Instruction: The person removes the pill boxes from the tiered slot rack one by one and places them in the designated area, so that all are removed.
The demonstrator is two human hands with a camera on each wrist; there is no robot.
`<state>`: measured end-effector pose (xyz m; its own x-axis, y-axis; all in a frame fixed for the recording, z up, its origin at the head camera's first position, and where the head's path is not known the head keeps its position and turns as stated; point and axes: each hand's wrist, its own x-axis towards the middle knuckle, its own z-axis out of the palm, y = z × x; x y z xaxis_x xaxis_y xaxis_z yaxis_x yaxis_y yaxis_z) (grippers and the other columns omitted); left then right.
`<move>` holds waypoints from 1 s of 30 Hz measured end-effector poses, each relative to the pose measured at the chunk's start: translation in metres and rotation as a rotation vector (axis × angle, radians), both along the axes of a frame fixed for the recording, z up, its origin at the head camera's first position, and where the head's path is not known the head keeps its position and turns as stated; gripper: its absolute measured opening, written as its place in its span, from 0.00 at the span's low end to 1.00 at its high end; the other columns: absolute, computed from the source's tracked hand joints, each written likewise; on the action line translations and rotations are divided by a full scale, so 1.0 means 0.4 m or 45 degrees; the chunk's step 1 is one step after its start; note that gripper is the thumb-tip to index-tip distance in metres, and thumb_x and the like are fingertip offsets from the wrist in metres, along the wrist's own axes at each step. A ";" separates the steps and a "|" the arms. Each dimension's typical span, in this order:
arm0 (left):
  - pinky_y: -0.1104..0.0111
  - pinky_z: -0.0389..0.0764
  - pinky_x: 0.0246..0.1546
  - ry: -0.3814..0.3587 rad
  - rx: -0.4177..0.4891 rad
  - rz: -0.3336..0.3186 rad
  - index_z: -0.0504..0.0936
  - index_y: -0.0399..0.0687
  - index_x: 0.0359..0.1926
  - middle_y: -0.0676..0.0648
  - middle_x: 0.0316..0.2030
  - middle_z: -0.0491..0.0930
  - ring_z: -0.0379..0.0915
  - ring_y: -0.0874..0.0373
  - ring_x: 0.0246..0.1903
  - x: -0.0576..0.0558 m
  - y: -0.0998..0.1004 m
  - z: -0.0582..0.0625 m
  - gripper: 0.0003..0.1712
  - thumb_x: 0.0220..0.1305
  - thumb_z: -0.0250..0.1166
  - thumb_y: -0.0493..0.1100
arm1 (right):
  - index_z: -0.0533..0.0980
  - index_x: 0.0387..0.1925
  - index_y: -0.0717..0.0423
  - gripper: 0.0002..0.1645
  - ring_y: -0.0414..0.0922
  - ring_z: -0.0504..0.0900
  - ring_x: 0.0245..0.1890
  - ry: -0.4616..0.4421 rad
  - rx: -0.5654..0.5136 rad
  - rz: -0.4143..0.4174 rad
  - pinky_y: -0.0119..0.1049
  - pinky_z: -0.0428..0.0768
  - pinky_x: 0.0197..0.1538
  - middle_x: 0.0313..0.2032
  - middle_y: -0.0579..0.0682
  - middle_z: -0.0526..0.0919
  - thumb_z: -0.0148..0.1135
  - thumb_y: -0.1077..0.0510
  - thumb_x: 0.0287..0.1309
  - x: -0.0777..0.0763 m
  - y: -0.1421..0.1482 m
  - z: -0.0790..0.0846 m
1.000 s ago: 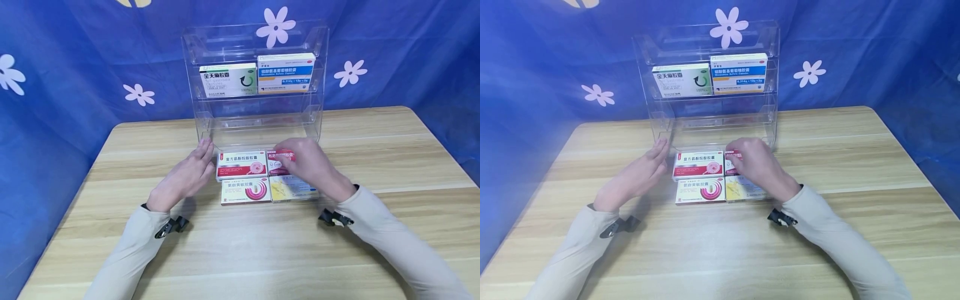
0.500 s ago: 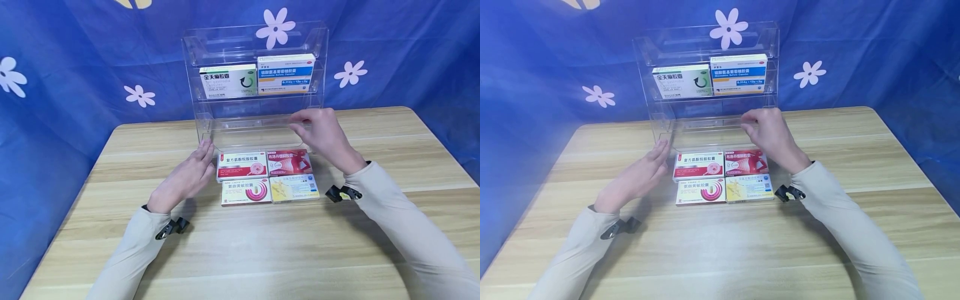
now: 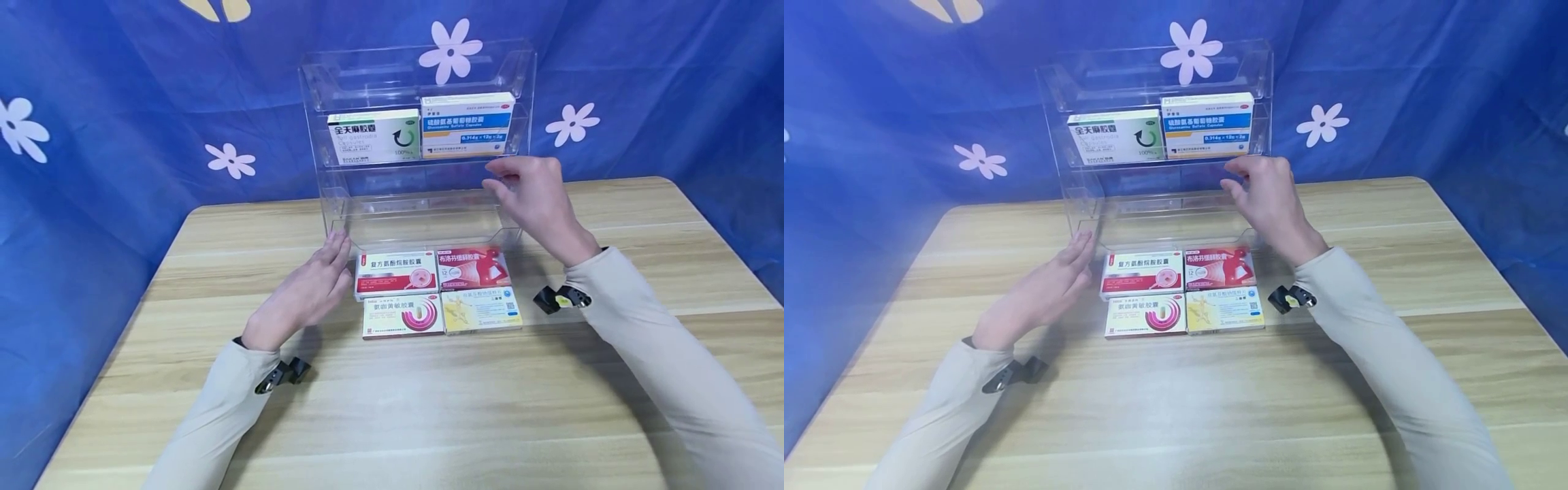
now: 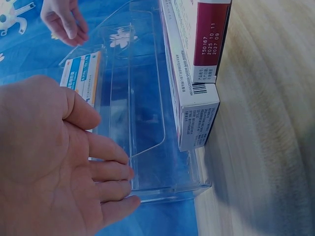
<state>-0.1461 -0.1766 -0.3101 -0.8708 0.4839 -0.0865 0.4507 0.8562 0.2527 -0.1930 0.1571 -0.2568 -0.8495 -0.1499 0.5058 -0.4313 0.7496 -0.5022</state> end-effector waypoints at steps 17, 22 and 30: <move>0.54 0.41 0.73 -0.023 -0.017 -0.001 0.43 0.30 0.73 0.34 0.74 0.35 0.31 0.43 0.74 0.001 0.000 -0.001 0.35 0.75 0.33 0.48 | 0.79 0.50 0.70 0.18 0.57 0.83 0.44 0.074 -0.050 -0.107 0.48 0.81 0.53 0.47 0.65 0.83 0.65 0.65 0.58 -0.046 0.017 0.023; 0.54 0.41 0.73 -0.031 -0.011 0.004 0.43 0.30 0.73 0.35 0.74 0.34 0.30 0.44 0.74 0.004 0.000 0.001 0.35 0.75 0.32 0.49 | 0.79 0.51 0.70 0.19 0.57 0.82 0.45 0.091 -0.064 -0.130 0.47 0.80 0.53 0.48 0.65 0.82 0.65 0.65 0.58 -0.056 0.014 0.026; 0.54 0.43 0.73 -0.005 0.005 0.001 0.45 0.30 0.73 0.34 0.74 0.36 0.33 0.43 0.74 0.008 0.000 0.002 0.34 0.75 0.33 0.48 | 0.77 0.54 0.70 0.21 0.56 0.80 0.42 0.125 -0.087 -0.186 0.46 0.80 0.53 0.45 0.66 0.82 0.64 0.65 0.58 -0.077 0.011 0.042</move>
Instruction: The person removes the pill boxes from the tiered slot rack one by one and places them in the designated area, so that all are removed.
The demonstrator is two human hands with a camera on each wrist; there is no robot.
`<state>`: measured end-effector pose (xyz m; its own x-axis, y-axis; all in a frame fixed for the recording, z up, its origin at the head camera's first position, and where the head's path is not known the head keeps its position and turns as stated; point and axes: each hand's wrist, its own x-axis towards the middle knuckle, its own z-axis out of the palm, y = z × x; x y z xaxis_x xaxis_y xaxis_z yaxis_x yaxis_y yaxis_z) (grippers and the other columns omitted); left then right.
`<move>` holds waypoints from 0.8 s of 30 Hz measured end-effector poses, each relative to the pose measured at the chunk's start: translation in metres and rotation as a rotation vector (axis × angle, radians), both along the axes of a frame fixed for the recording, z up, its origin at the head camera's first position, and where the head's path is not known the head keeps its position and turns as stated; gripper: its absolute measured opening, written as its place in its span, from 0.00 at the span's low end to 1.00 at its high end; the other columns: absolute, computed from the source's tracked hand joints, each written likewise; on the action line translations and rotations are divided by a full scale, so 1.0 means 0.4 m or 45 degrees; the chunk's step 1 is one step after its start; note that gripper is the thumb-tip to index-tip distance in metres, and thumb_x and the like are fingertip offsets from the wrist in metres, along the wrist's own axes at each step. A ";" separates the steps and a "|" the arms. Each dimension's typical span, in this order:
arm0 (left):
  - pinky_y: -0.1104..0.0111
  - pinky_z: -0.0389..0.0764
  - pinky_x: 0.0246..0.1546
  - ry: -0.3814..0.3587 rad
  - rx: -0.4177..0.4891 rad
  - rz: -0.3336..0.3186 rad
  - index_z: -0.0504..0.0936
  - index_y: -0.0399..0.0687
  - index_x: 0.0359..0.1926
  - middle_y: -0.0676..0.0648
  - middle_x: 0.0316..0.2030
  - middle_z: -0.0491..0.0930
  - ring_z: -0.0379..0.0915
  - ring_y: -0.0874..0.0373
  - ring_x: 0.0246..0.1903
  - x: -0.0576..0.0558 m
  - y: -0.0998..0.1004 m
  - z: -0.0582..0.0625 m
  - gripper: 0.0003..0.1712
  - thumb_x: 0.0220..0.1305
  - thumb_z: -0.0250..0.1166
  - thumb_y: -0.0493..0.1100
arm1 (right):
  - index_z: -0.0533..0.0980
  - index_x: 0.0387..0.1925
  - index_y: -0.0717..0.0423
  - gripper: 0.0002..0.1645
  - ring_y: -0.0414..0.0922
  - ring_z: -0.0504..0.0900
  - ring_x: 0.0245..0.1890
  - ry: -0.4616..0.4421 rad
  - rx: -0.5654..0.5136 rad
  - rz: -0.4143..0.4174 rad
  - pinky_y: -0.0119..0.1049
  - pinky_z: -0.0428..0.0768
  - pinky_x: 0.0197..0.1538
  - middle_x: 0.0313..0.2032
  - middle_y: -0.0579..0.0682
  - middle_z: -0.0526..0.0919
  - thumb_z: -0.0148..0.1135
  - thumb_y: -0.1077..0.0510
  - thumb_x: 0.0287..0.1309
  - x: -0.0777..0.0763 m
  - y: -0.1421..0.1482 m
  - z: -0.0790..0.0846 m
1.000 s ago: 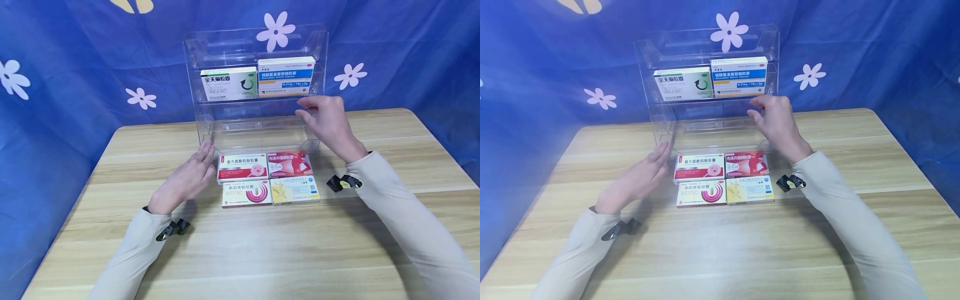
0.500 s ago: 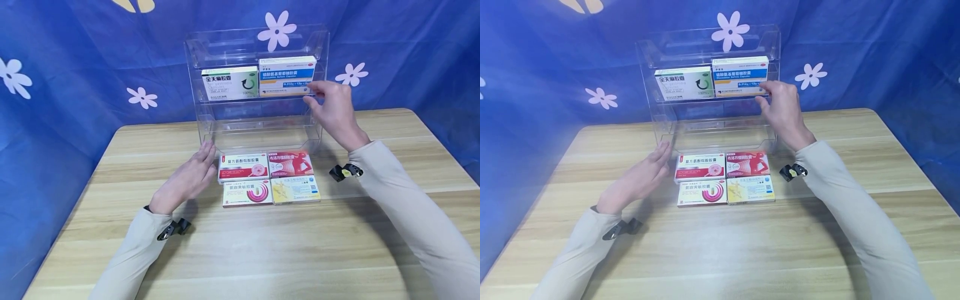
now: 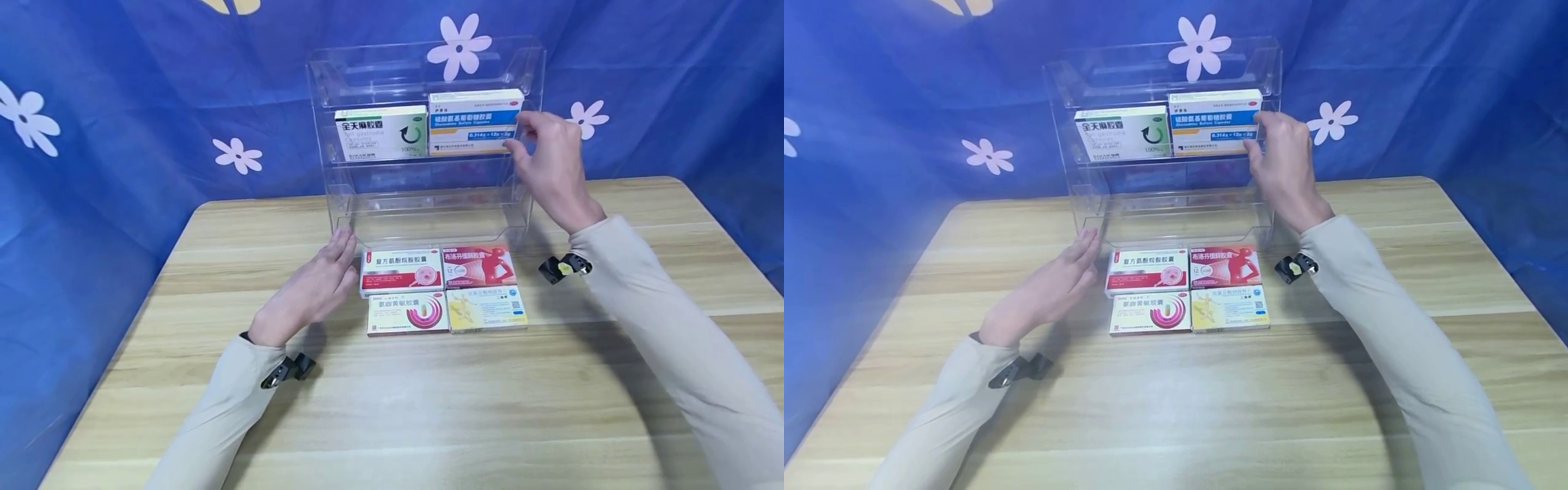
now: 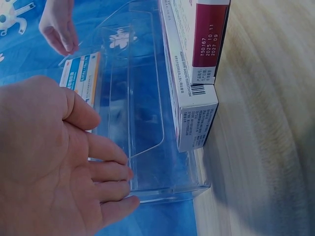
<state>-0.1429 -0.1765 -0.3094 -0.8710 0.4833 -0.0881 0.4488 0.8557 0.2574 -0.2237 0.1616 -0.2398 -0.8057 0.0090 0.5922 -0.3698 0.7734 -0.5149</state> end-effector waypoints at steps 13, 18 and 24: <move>0.55 0.41 0.73 -0.021 -0.012 0.009 0.43 0.30 0.73 0.35 0.74 0.34 0.30 0.44 0.74 0.002 0.002 0.007 0.35 0.75 0.33 0.49 | 0.72 0.59 0.70 0.26 0.56 0.76 0.56 0.000 0.054 -0.046 0.45 0.73 0.62 0.55 0.65 0.78 0.62 0.63 0.60 -0.029 -0.006 0.029; 0.55 0.41 0.73 -0.019 -0.018 0.002 0.44 0.29 0.73 0.35 0.74 0.35 0.30 0.43 0.74 0.003 0.003 0.006 0.35 0.74 0.33 0.49 | 0.71 0.60 0.71 0.27 0.54 0.72 0.62 -0.004 0.073 -0.026 0.39 0.66 0.68 0.58 0.64 0.75 0.62 0.64 0.60 -0.037 -0.004 0.035; 0.55 0.42 0.73 -0.010 -0.005 0.003 0.44 0.30 0.73 0.35 0.74 0.36 0.32 0.43 0.74 0.002 0.002 0.004 0.35 0.74 0.33 0.49 | 0.71 0.59 0.70 0.26 0.53 0.70 0.64 -0.035 0.113 -0.010 0.38 0.63 0.70 0.61 0.62 0.73 0.61 0.65 0.60 -0.050 -0.001 0.043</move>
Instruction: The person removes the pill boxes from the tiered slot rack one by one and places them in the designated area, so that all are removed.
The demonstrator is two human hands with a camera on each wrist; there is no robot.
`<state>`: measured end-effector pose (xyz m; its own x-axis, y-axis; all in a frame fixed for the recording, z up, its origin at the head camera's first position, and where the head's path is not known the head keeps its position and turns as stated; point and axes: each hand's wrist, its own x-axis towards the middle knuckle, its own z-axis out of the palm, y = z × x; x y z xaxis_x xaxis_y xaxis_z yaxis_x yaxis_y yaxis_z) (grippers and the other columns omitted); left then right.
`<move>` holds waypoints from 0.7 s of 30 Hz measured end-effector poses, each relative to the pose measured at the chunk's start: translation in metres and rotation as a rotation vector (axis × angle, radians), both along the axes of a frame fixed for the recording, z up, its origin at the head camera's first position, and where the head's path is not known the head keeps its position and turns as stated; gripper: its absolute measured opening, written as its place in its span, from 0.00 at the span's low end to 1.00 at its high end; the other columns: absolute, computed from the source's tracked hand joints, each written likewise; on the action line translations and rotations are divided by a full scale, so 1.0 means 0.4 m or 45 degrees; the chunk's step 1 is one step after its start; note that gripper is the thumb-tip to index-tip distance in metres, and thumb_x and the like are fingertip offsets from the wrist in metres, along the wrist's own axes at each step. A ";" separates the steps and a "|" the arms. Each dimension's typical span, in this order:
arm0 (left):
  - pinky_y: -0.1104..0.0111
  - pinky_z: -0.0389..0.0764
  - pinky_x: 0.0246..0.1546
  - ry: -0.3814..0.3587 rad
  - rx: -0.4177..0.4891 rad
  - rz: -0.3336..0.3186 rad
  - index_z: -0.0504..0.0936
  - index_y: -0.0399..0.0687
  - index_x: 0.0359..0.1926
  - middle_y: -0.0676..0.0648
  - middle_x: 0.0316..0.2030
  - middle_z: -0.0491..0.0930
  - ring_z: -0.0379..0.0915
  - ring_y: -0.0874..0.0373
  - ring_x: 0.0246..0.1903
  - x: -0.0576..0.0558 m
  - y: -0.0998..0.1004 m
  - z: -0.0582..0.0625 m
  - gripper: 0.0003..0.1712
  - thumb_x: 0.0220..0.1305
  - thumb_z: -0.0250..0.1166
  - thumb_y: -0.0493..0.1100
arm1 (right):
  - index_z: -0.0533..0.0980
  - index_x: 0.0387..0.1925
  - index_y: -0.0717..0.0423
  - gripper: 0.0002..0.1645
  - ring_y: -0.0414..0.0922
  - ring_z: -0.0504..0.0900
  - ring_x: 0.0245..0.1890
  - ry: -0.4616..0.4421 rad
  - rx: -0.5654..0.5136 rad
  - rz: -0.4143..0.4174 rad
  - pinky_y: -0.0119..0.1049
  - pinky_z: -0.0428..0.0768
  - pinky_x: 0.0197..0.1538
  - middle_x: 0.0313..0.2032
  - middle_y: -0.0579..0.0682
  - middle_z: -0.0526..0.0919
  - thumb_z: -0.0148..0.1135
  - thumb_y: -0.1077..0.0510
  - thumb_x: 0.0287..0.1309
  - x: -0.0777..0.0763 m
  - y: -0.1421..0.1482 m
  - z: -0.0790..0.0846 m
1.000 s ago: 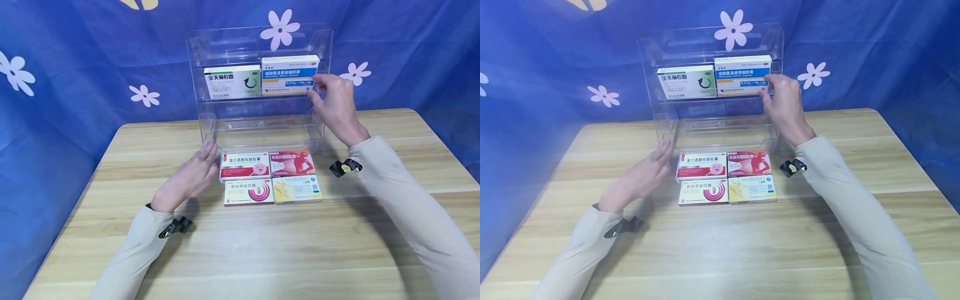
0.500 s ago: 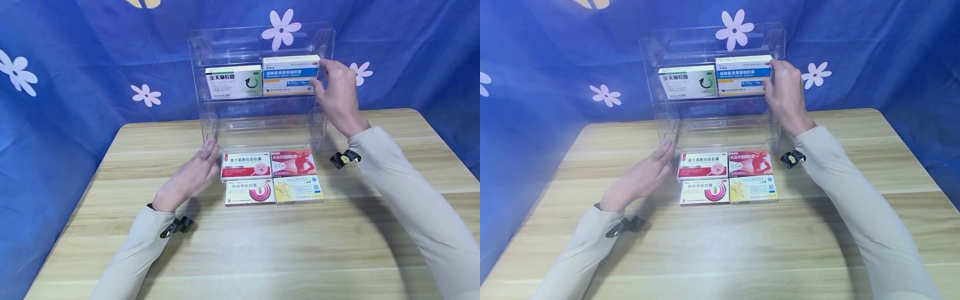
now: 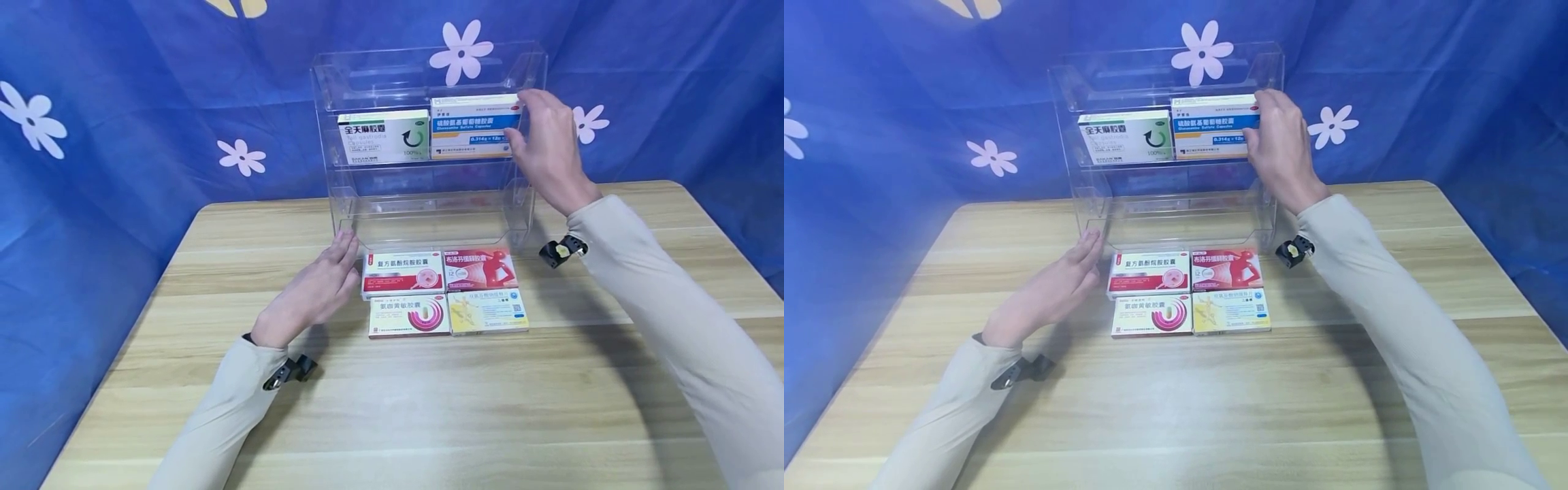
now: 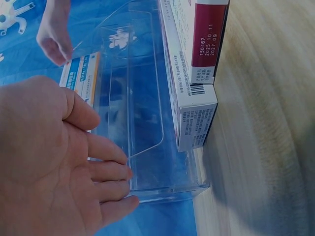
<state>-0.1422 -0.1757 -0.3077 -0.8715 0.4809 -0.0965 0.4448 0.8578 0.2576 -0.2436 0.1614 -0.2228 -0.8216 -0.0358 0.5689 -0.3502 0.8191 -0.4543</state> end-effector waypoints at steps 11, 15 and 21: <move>0.55 0.41 0.73 0.006 -0.015 0.000 0.44 0.30 0.73 0.34 0.74 0.36 0.32 0.42 0.74 -0.002 -0.001 -0.003 0.35 0.74 0.33 0.49 | 0.70 0.60 0.71 0.27 0.57 0.70 0.63 -0.010 0.042 0.026 0.41 0.65 0.69 0.60 0.66 0.73 0.61 0.65 0.61 -0.018 0.006 0.011; 0.55 0.41 0.73 0.002 -0.015 -0.006 0.44 0.29 0.72 0.34 0.73 0.36 0.32 0.42 0.73 0.000 0.000 -0.003 0.35 0.74 0.34 0.48 | 0.69 0.61 0.72 0.27 0.57 0.70 0.63 -0.054 0.070 0.036 0.43 0.66 0.68 0.60 0.66 0.73 0.60 0.65 0.61 -0.022 0.004 0.012; 0.55 0.41 0.73 0.006 -0.022 -0.003 0.44 0.29 0.73 0.35 0.74 0.36 0.32 0.42 0.74 0.000 0.000 -0.003 0.35 0.74 0.34 0.48 | 0.68 0.63 0.71 0.28 0.59 0.69 0.62 -0.119 0.113 0.029 0.47 0.67 0.67 0.61 0.65 0.70 0.59 0.63 0.63 -0.024 0.000 0.015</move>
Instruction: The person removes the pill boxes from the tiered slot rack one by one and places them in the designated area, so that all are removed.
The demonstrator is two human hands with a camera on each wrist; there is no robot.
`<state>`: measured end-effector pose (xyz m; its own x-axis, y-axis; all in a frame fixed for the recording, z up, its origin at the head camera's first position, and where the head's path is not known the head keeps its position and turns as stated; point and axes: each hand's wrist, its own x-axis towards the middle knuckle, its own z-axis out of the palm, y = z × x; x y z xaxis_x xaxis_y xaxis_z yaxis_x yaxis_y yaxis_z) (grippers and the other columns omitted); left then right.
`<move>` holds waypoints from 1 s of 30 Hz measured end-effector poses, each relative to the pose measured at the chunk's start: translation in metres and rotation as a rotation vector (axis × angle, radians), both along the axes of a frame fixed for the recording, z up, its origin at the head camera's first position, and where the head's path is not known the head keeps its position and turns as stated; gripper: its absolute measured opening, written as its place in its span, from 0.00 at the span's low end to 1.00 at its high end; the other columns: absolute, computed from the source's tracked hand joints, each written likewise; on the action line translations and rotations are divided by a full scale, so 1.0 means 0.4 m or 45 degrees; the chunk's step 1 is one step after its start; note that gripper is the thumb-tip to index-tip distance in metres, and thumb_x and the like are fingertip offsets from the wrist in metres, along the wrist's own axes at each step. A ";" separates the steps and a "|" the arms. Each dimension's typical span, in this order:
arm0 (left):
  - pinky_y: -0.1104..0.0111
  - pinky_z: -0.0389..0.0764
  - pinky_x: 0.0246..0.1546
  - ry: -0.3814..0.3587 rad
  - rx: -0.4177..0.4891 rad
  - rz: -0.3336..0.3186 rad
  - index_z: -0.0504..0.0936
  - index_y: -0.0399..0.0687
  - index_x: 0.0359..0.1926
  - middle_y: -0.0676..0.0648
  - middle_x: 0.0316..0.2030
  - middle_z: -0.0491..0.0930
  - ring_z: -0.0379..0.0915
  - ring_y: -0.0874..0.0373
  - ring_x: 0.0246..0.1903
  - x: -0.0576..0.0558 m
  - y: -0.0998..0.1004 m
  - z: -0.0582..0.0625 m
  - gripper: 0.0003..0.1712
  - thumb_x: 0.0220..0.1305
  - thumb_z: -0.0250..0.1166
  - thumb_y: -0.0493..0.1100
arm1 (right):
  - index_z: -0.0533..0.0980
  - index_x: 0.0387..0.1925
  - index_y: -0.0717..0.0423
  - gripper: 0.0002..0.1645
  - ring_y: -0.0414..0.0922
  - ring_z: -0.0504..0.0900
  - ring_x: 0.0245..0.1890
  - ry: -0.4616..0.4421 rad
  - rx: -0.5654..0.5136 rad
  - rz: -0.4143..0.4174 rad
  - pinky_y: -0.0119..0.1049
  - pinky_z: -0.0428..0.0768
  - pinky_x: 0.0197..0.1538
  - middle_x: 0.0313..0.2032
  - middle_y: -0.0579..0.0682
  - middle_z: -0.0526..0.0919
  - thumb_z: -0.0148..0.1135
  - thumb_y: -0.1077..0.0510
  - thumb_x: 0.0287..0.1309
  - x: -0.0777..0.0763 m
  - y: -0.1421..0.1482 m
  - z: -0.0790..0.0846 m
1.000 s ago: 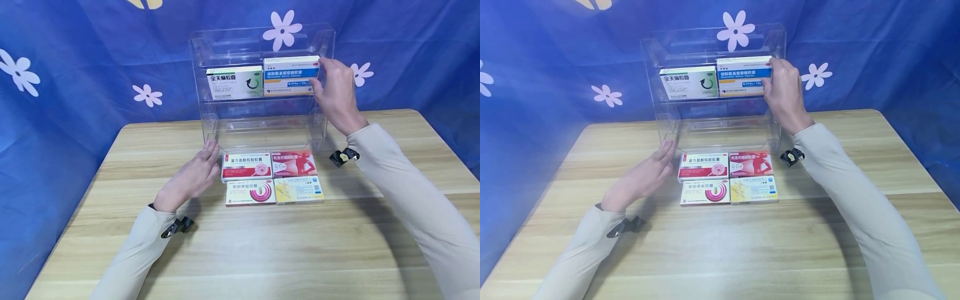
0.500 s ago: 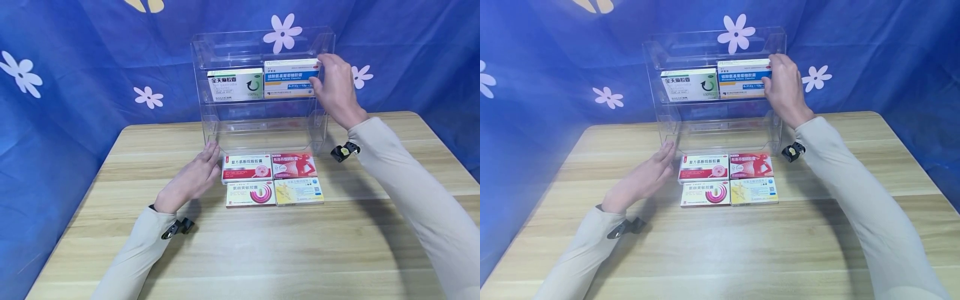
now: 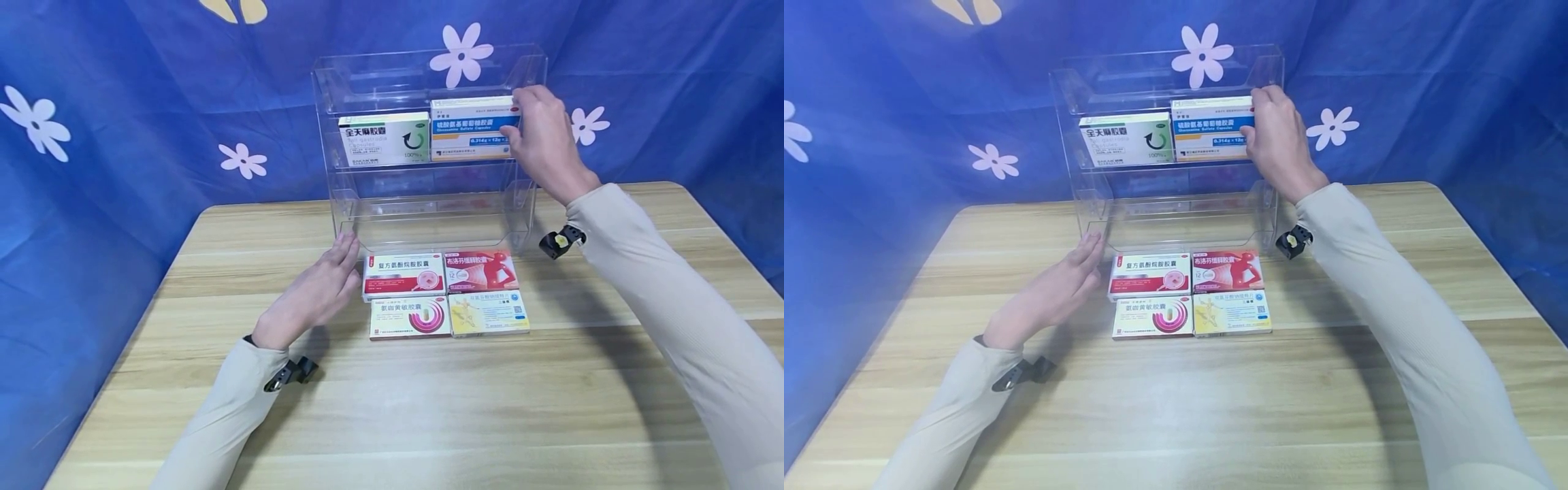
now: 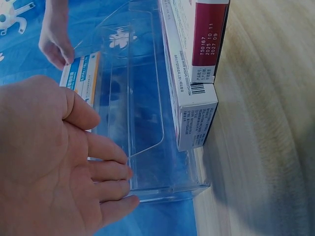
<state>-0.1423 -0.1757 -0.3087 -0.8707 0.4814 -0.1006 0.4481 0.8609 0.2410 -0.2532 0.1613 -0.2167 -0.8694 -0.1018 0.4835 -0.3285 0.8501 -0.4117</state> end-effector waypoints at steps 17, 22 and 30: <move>0.55 0.42 0.73 -0.003 0.013 0.008 0.45 0.29 0.73 0.35 0.74 0.36 0.32 0.43 0.74 0.002 0.000 0.004 0.35 0.74 0.34 0.49 | 0.69 0.62 0.67 0.26 0.60 0.70 0.60 -0.033 0.046 0.019 0.51 0.68 0.65 0.63 0.63 0.67 0.58 0.64 0.63 -0.003 -0.002 0.005; 0.55 0.42 0.73 -0.003 0.016 0.007 0.44 0.29 0.73 0.35 0.74 0.36 0.33 0.42 0.73 0.003 -0.001 0.005 0.35 0.74 0.33 0.49 | 0.68 0.63 0.65 0.26 0.60 0.71 0.59 -0.036 0.044 0.030 0.52 0.69 0.64 0.60 0.63 0.71 0.57 0.65 0.63 -0.005 -0.002 0.004; 0.55 0.42 0.73 -0.007 0.017 0.005 0.44 0.29 0.72 0.34 0.74 0.37 0.32 0.43 0.73 0.003 -0.001 0.008 0.35 0.75 0.33 0.49 | 0.75 0.54 0.70 0.20 0.61 0.73 0.52 0.109 -0.038 0.084 0.50 0.73 0.60 0.50 0.66 0.72 0.55 0.72 0.60 -0.022 0.018 0.000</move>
<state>-0.1410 -0.1762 -0.3056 -0.8722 0.4790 -0.0989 0.4431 0.8595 0.2548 -0.2618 0.1684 -0.2167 -0.8168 -0.1417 0.5593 -0.4182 0.8132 -0.4047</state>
